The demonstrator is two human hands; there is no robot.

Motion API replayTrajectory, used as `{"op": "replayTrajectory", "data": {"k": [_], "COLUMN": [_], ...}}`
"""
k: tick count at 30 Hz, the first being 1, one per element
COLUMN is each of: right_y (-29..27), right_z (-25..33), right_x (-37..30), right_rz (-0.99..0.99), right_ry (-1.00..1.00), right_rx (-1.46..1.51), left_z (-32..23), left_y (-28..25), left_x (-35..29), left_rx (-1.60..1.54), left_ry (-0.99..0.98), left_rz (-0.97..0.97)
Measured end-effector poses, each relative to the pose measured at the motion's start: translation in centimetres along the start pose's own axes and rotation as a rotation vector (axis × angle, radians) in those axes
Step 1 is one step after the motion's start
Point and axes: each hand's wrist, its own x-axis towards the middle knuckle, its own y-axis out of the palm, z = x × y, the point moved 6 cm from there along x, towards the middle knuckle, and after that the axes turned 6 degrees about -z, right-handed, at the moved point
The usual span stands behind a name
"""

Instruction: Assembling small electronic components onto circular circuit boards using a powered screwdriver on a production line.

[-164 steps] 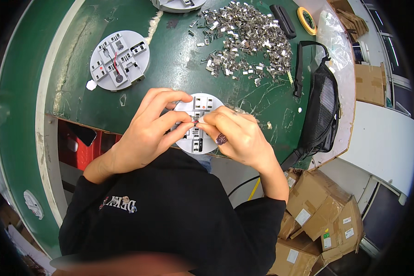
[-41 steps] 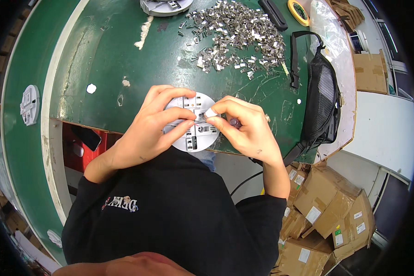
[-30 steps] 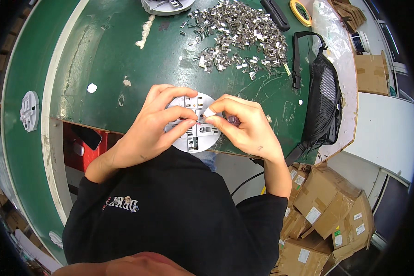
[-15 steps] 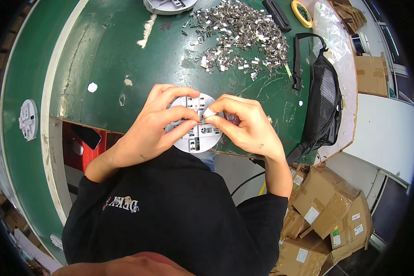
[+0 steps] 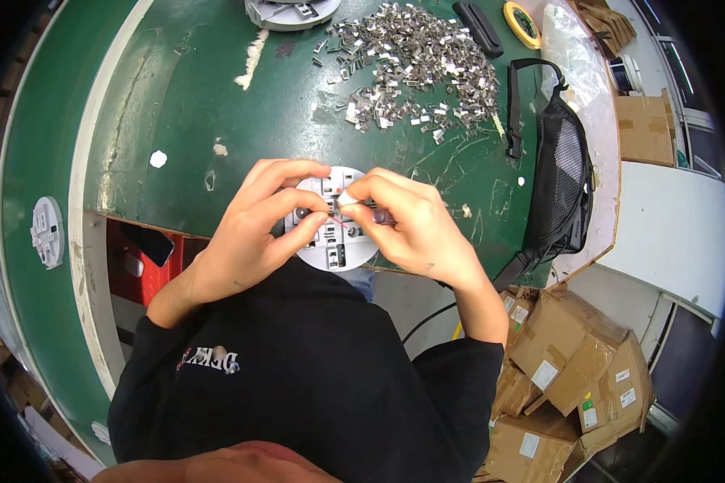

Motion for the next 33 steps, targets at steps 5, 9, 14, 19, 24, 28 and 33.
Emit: {"op": "replayTrajectory", "data": {"k": [5,9,14,19,24,28,33], "right_y": [0.6,1.2,1.7,2.3,2.5,1.6,-1.7], "right_z": [0.7,1.1,1.7,2.1,2.3,2.0,1.5], "right_x": [-0.3,-0.4,-0.8,-1.0,-0.5,0.5,1.1], "right_rz": [-0.064,-0.124,-0.132,-0.080,-0.027,-0.004,-0.207], "right_ry": [-0.133,-0.235,-0.318,-0.383,-0.367,-0.239,-0.005], "right_rx": [-0.109,-0.179,-0.285,-0.395,-0.419,-0.321,0.197], "left_z": [-0.1,-0.1,-0.2,-0.1,0.3,0.7,0.2], "left_y": [-0.2,-0.3,-0.6,-0.8,-0.6,-0.6,-0.1], "left_x": [0.0,-0.1,-0.3,-0.4,-0.3,-0.3,-0.8], "left_rx": [0.048,0.073,0.085,0.085,0.072,0.059,0.088], "left_ry": [0.052,0.082,0.082,0.073,0.072,0.068,0.059], "left_rz": [-0.042,-0.061,-0.070,-0.076,-0.052,-0.011,0.054]}}
